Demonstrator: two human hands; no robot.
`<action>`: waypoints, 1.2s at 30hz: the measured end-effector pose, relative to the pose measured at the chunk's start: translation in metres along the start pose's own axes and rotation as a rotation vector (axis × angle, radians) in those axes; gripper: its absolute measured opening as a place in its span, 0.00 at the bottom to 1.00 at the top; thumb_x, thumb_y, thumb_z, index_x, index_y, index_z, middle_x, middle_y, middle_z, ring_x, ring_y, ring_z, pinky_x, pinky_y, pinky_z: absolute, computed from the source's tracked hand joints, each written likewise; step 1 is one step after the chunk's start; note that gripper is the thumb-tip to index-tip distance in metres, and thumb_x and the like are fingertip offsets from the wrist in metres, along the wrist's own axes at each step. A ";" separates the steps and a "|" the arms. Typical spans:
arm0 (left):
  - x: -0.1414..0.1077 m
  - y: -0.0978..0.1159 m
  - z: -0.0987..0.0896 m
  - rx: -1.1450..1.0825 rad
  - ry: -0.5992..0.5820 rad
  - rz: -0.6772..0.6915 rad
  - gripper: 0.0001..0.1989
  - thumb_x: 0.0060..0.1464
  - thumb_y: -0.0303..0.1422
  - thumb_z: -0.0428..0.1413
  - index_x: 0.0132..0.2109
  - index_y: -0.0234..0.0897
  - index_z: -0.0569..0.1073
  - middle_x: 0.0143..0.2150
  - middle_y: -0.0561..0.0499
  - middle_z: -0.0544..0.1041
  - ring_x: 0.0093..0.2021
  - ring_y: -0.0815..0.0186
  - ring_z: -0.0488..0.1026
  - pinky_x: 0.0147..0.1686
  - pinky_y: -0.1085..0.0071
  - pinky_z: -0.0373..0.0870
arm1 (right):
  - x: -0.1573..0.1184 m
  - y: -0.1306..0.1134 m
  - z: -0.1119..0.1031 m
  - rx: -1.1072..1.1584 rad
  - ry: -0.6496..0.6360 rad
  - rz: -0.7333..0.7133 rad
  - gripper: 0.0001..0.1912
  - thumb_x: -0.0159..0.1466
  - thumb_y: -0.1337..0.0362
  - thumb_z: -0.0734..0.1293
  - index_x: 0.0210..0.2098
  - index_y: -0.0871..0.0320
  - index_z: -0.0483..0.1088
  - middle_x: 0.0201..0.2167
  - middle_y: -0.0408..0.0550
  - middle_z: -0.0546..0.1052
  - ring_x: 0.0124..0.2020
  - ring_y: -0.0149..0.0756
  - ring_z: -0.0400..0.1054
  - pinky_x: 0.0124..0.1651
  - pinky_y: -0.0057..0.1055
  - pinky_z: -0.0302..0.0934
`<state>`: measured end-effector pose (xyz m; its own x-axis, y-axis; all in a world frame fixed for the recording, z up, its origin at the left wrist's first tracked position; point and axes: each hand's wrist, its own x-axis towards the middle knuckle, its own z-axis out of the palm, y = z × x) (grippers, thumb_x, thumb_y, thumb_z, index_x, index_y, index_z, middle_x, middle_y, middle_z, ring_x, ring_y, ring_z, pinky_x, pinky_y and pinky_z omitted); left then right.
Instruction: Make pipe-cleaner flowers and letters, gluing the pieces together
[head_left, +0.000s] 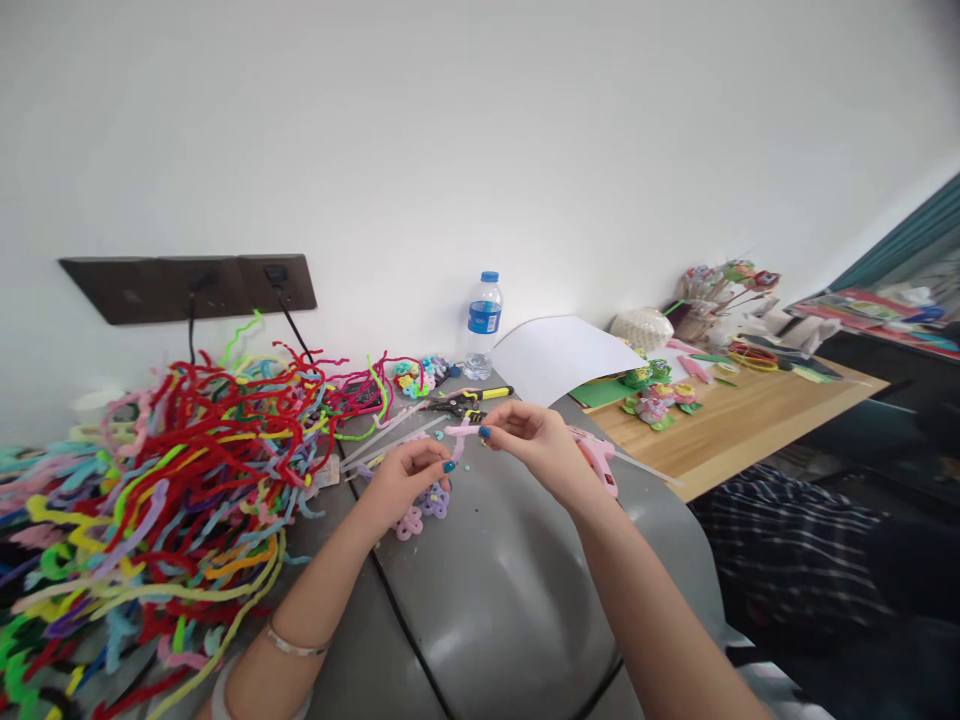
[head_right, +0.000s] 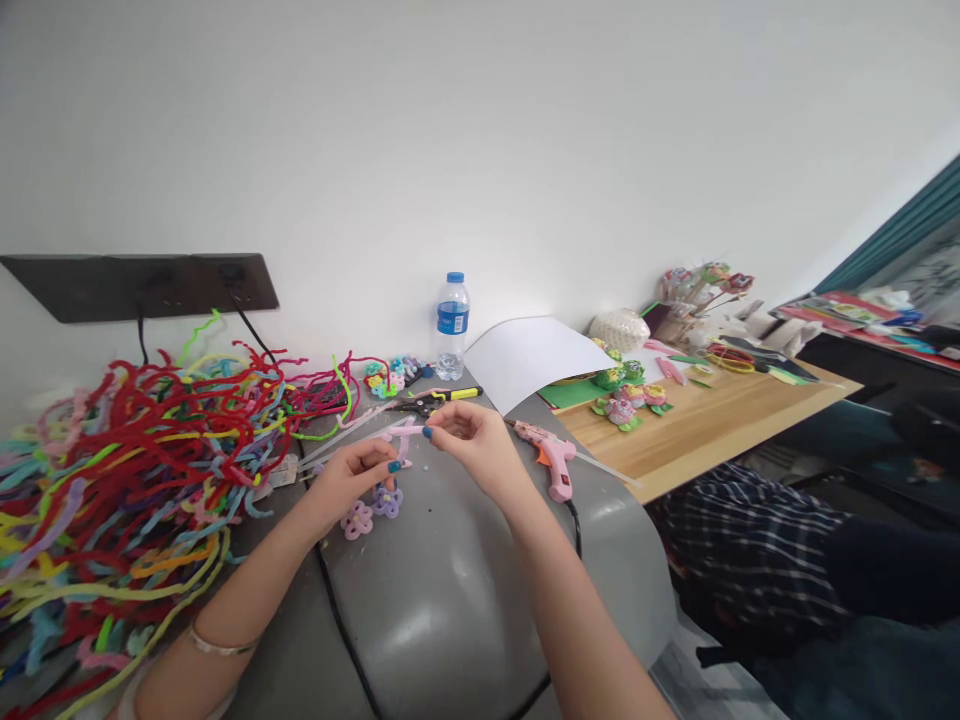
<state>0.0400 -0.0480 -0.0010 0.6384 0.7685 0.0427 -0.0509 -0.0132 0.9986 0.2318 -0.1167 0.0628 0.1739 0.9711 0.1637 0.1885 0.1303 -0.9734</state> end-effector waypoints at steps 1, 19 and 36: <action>0.000 0.000 0.000 0.004 -0.007 0.011 0.18 0.48 0.46 0.64 0.36 0.35 0.74 0.23 0.53 0.75 0.23 0.70 0.67 0.26 0.75 0.59 | -0.001 0.000 0.000 -0.004 0.006 0.000 0.06 0.54 0.62 0.72 0.29 0.58 0.74 0.28 0.44 0.76 0.30 0.33 0.69 0.36 0.31 0.63; 0.001 0.011 0.002 -0.133 0.224 -0.108 0.18 0.39 0.43 0.67 0.30 0.34 0.74 0.19 0.55 0.73 0.20 0.74 0.64 0.21 0.78 0.55 | -0.001 0.016 -0.001 0.039 0.075 0.001 0.12 0.57 0.56 0.71 0.36 0.56 0.70 0.30 0.46 0.77 0.31 0.36 0.72 0.36 0.34 0.67; 0.003 0.010 -0.005 -0.348 0.350 -0.129 0.17 0.36 0.39 0.68 0.27 0.35 0.70 0.19 0.59 0.67 0.18 0.78 0.58 0.19 0.79 0.53 | 0.009 0.068 0.044 -0.494 -0.021 -0.077 0.08 0.53 0.75 0.68 0.24 0.57 0.72 0.27 0.44 0.73 0.31 0.36 0.64 0.37 0.30 0.55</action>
<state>0.0370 -0.0426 0.0093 0.3635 0.9191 -0.1524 -0.2794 0.2636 0.9233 0.2037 -0.0900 -0.0090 0.1229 0.9668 0.2241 0.6363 0.0966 -0.7654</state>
